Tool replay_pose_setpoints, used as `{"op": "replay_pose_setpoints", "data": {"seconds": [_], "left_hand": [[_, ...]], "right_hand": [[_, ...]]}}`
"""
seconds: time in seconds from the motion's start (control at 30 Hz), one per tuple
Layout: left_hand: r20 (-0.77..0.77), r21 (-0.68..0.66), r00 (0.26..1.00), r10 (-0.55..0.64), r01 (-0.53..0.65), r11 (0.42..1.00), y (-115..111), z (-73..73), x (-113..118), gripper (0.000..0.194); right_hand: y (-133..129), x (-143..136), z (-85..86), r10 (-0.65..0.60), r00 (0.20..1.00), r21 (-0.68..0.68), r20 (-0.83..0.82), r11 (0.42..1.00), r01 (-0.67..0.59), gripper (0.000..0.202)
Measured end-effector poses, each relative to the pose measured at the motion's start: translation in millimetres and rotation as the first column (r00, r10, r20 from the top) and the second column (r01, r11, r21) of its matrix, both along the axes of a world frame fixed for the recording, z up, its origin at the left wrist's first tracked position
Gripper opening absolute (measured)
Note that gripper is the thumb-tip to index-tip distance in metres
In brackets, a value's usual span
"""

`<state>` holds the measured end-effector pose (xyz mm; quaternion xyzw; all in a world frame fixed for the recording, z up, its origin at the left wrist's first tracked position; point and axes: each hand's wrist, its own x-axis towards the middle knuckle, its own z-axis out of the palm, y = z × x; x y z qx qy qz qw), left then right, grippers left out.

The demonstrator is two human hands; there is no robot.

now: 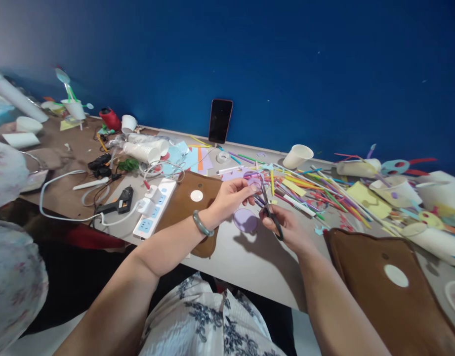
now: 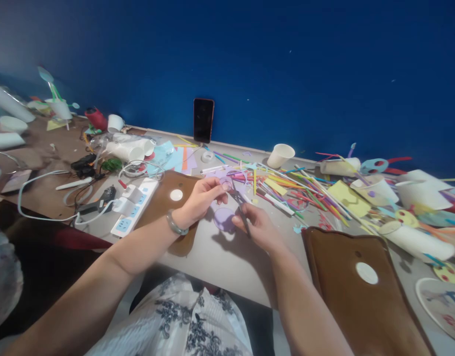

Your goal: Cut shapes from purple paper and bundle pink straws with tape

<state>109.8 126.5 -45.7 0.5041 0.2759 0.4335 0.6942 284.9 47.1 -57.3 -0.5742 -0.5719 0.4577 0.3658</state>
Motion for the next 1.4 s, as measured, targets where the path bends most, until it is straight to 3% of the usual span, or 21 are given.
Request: {"op": "replay_pose_setpoints", "data": {"seconds": [1.4], "left_hand": [[-0.017, -0.017, 0.999, -0.028, 0.028, 0.999, -3.5, 2.5, -1.9, 0.043]], "right_hand": [[1.4, -3.0, 1.1, -0.018, 0.999, -0.027, -0.027, 0.999, 0.018, 0.053]]}}
